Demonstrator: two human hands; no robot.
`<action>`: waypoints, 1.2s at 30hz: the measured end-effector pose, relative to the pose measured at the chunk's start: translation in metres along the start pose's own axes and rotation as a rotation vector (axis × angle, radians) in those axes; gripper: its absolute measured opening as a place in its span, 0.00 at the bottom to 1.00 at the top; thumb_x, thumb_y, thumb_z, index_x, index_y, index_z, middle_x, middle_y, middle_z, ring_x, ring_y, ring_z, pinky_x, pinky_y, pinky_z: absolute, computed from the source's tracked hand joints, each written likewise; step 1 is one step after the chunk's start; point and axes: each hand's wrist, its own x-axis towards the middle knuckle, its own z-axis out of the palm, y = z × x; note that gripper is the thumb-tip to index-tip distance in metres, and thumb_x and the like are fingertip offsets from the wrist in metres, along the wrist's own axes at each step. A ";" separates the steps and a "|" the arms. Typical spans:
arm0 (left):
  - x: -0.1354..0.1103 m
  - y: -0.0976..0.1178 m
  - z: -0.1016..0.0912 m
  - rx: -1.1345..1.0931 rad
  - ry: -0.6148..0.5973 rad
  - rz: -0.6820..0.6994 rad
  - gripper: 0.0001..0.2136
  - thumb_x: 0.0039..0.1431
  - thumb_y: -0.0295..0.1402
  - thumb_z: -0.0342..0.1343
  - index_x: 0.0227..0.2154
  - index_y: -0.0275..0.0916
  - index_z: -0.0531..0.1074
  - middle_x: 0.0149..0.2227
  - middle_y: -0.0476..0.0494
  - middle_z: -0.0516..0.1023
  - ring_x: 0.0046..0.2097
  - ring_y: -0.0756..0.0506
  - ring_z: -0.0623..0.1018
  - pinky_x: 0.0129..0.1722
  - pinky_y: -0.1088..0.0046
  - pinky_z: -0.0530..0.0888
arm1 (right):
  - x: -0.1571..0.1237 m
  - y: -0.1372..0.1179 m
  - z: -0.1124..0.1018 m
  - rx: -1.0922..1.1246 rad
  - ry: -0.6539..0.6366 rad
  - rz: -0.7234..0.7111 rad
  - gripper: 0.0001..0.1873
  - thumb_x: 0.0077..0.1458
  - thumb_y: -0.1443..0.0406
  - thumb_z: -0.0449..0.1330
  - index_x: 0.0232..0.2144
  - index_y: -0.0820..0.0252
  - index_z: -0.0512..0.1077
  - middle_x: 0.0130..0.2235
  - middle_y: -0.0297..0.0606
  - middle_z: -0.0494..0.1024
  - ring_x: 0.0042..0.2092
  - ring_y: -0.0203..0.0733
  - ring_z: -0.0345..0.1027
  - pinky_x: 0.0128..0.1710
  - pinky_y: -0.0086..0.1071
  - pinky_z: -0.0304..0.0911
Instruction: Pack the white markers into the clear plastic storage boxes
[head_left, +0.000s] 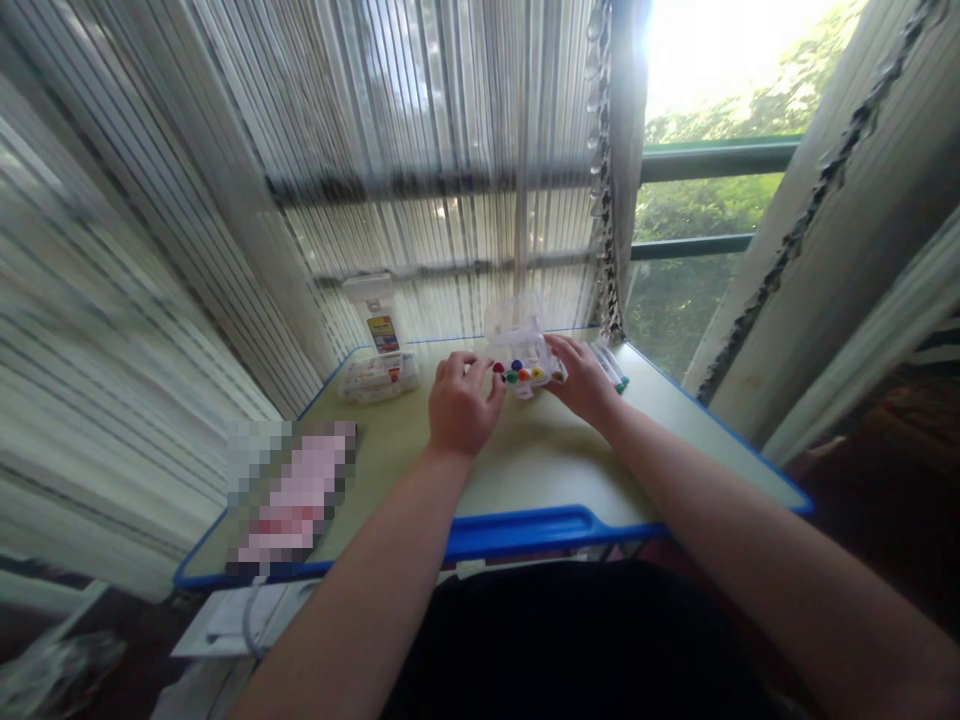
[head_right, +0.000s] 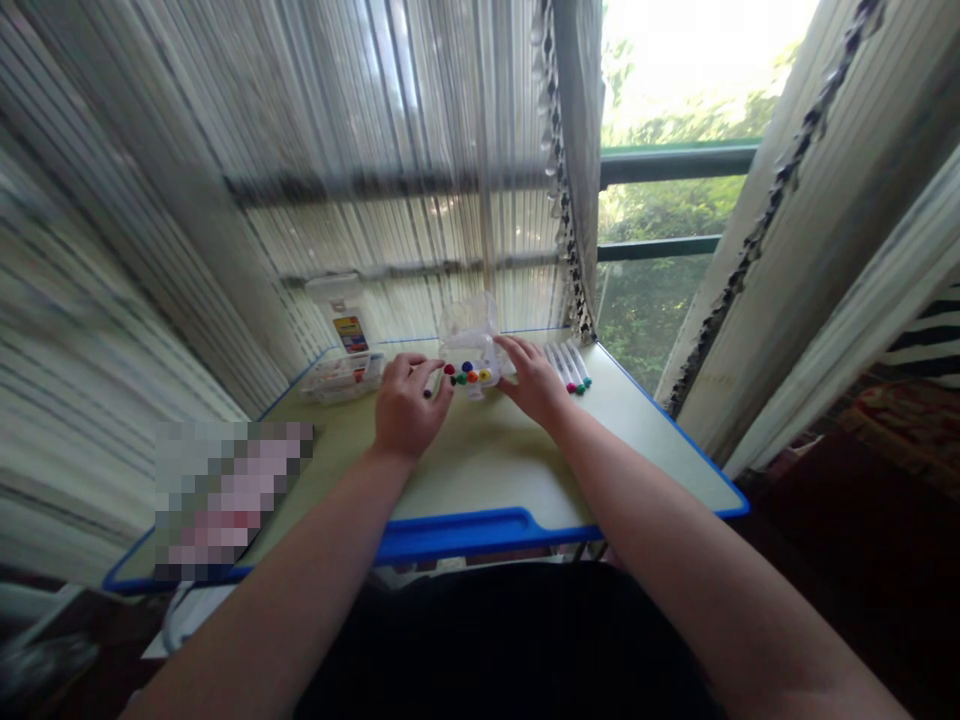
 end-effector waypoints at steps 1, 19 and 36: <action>0.000 -0.001 0.001 0.002 -0.004 0.004 0.10 0.57 0.33 0.52 0.37 0.35 0.75 0.36 0.41 0.70 0.38 0.45 0.70 0.40 0.67 0.70 | 0.000 0.000 0.000 -0.001 -0.001 -0.001 0.28 0.50 0.62 0.62 0.54 0.53 0.61 0.51 0.46 0.71 0.50 0.52 0.66 0.48 0.49 0.66; 0.002 -0.001 0.006 -0.155 -0.001 -0.054 0.10 0.60 0.35 0.51 0.29 0.35 0.73 0.31 0.44 0.71 0.34 0.48 0.71 0.36 0.70 0.71 | 0.000 -0.002 -0.001 0.015 0.007 -0.011 0.29 0.49 0.61 0.63 0.54 0.55 0.62 0.50 0.46 0.71 0.50 0.52 0.66 0.48 0.49 0.66; 0.001 -0.001 0.006 -0.255 -0.047 -0.004 0.10 0.60 0.33 0.51 0.40 0.37 0.75 0.37 0.41 0.71 0.40 0.46 0.71 0.41 0.67 0.72 | 0.000 -0.002 -0.001 0.029 -0.005 0.012 0.28 0.50 0.60 0.62 0.54 0.53 0.62 0.51 0.46 0.70 0.51 0.52 0.65 0.48 0.50 0.66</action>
